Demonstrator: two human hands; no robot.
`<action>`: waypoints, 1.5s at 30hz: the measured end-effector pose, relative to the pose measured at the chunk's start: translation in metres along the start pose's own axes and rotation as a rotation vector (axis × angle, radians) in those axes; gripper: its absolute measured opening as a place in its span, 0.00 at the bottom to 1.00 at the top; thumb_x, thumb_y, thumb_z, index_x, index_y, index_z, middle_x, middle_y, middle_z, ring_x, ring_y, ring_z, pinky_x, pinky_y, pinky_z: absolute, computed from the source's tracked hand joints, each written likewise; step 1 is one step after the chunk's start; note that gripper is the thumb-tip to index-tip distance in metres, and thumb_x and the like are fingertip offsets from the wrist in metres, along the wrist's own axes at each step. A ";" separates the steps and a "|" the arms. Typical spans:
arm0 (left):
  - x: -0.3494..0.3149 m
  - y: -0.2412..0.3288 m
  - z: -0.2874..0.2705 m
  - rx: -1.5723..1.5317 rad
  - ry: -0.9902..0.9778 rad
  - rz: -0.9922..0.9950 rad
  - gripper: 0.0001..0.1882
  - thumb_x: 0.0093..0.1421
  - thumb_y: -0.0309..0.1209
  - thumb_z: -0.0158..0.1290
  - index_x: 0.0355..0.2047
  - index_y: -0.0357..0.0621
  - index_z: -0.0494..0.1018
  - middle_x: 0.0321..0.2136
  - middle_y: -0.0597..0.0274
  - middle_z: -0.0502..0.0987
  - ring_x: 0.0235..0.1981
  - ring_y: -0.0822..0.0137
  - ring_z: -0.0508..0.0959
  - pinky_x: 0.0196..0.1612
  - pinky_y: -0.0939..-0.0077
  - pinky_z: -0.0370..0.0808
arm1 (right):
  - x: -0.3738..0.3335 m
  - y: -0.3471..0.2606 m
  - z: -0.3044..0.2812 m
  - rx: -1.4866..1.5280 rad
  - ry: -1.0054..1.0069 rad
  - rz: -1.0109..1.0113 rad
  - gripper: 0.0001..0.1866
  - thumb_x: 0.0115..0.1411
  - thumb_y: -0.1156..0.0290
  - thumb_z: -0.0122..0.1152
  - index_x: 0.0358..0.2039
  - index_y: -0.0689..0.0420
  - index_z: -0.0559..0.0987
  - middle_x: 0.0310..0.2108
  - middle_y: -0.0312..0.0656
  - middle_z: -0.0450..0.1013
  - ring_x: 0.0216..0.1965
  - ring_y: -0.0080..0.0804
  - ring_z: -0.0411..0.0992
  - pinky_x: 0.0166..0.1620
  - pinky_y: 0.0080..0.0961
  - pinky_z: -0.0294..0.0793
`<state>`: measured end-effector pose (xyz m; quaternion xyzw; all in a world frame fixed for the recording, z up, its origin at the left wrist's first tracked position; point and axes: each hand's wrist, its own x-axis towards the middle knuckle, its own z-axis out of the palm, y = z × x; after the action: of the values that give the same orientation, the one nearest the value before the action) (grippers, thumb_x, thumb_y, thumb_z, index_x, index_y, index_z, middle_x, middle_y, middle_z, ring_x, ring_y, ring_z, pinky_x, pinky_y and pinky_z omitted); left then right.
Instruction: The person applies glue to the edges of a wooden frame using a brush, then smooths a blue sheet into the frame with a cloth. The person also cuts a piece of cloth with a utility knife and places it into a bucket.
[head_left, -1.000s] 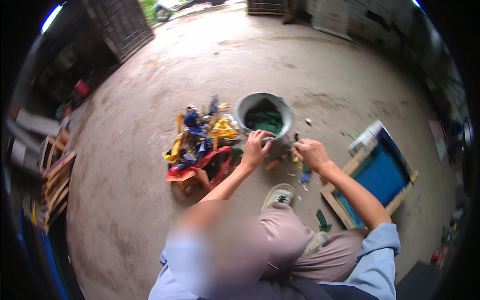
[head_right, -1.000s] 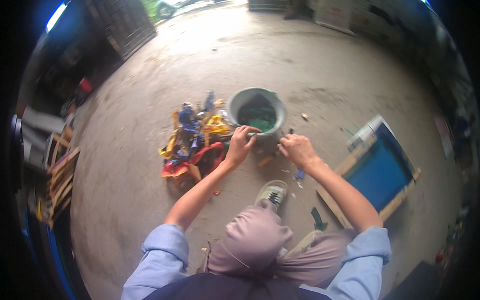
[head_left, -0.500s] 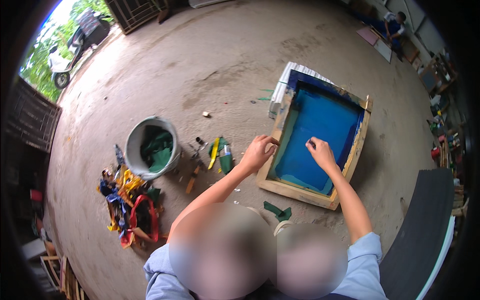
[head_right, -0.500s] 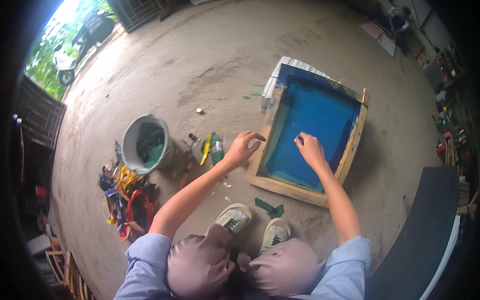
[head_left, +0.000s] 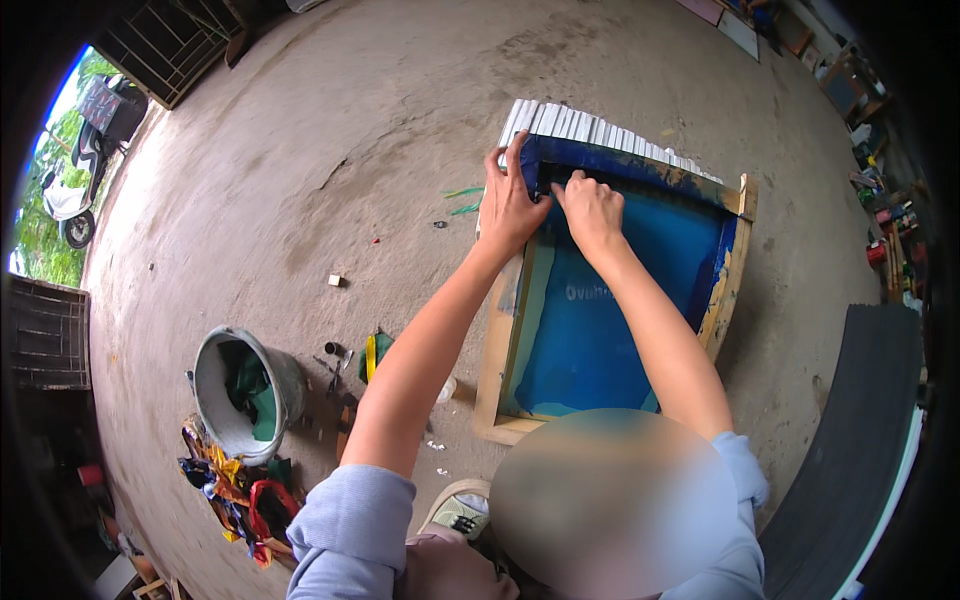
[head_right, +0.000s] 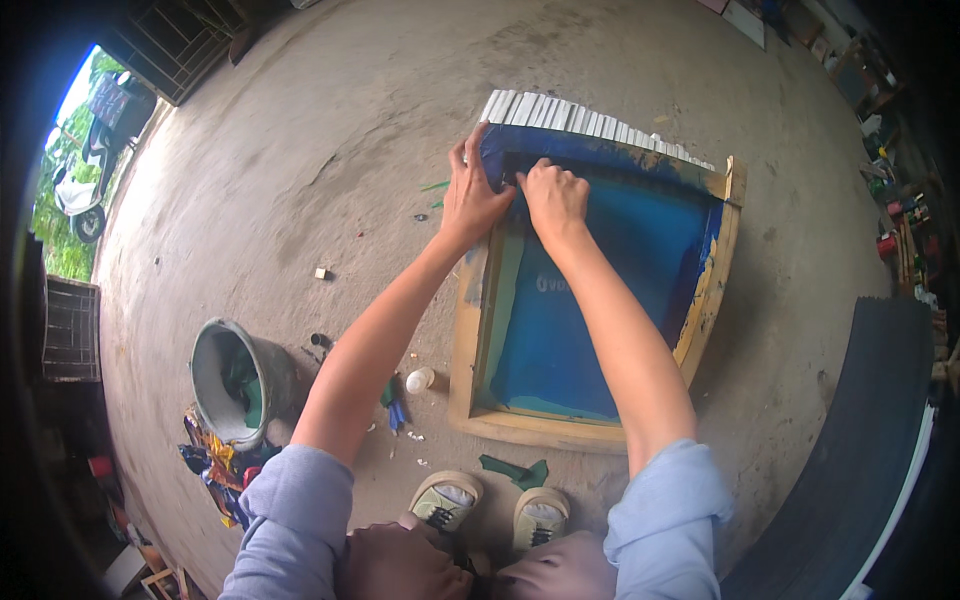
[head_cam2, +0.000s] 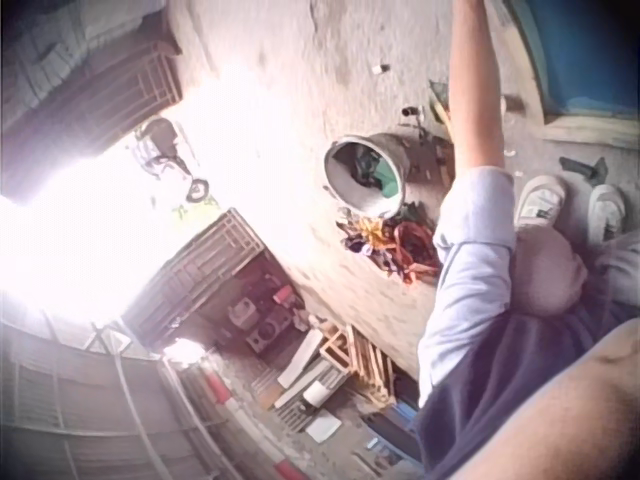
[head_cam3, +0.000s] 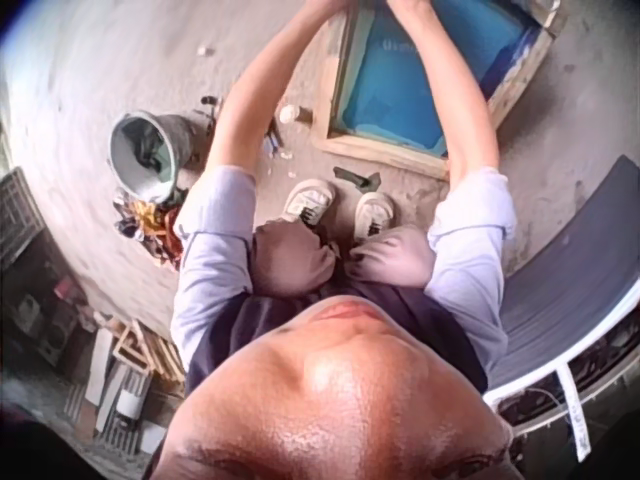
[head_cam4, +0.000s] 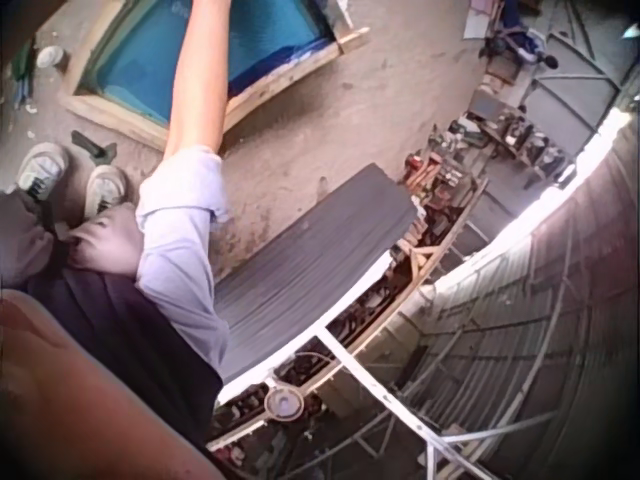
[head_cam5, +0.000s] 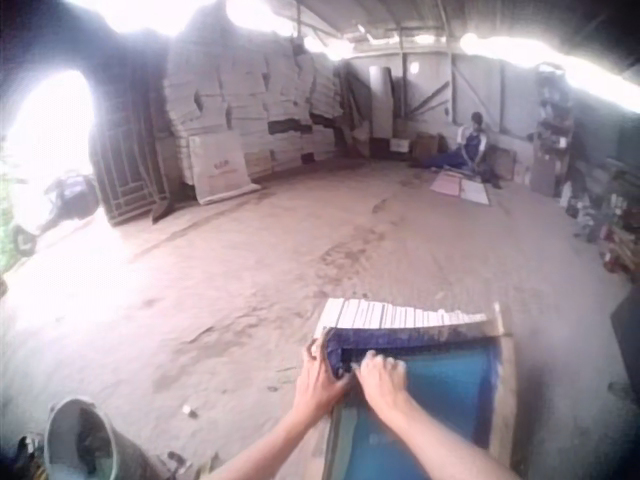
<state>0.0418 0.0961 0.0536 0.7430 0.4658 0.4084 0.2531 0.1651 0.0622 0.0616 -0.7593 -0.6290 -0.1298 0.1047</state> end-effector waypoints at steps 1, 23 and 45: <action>0.004 -0.001 0.004 -0.029 -0.037 -0.081 0.44 0.49 0.32 0.58 0.64 0.56 0.48 0.51 0.41 0.64 0.48 0.42 0.71 0.44 0.57 0.73 | 0.004 -0.001 0.004 0.003 -0.010 -0.003 0.21 0.59 0.52 0.56 0.25 0.59 0.77 0.20 0.48 0.77 0.25 0.42 0.78 0.28 0.34 0.78; 0.000 0.003 0.024 0.184 0.038 -0.163 0.48 0.52 0.29 0.57 0.66 0.68 0.41 0.37 0.45 0.72 0.30 0.47 0.78 0.31 0.54 0.74 | -0.083 0.059 -0.056 0.105 -0.089 0.158 0.20 0.67 0.65 0.45 0.23 0.63 0.76 0.19 0.53 0.73 0.23 0.52 0.74 0.27 0.40 0.75; 0.001 0.005 0.020 -0.030 0.092 -0.119 0.40 0.50 0.38 0.53 0.64 0.63 0.52 0.38 0.44 0.73 0.35 0.45 0.77 0.37 0.55 0.75 | 0.013 0.019 -0.015 -0.239 0.149 -0.263 0.21 0.48 0.54 0.66 0.32 0.56 0.70 0.32 0.39 0.68 0.35 0.34 0.72 0.35 0.30 0.73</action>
<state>0.0612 0.0949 0.0472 0.6905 0.5141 0.4335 0.2665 0.1854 0.0654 0.0797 -0.6657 -0.6935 -0.2721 0.0422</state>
